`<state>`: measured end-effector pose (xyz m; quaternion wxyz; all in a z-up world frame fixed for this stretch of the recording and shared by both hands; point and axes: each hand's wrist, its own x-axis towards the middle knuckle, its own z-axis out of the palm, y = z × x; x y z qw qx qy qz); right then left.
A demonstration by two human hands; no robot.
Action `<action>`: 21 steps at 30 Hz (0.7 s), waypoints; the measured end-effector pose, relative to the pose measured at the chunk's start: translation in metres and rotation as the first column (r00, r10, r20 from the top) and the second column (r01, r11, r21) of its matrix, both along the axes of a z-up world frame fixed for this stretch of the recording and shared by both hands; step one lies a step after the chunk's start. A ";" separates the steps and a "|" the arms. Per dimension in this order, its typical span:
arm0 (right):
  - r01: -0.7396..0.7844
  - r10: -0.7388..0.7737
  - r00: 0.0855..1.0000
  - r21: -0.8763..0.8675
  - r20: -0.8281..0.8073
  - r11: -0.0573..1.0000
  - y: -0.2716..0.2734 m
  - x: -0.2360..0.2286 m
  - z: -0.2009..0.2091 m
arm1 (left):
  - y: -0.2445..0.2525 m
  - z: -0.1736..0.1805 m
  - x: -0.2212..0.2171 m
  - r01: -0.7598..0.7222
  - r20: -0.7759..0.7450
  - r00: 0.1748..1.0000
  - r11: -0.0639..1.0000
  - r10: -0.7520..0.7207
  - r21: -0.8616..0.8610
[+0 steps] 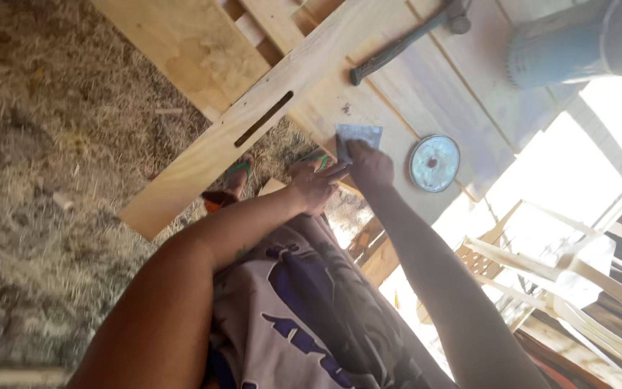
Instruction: The person applies wood putty to the joints and surfaces of a wooden bench frame using a metal scraper and their fingers to smooth the material into place.
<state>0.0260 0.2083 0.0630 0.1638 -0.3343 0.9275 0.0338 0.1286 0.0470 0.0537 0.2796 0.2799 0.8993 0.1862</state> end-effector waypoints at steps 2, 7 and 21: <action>-0.088 0.088 0.995 0.006 -0.048 0.996 0.017 0.034 0.001 | -0.002 0.023 0.003 0.081 0.115 0.991 0.993 -0.071 -0.087; -0.122 0.125 0.983 0.030 -0.133 0.992 -0.017 0.022 -0.002 | -0.012 0.035 0.008 0.010 0.203 0.979 1.000 -0.014 0.021; -0.066 0.057 0.995 -0.112 -0.083 0.992 -0.019 0.004 0.020 | -0.018 0.015 -0.007 -0.098 0.272 0.961 0.985 0.057 0.142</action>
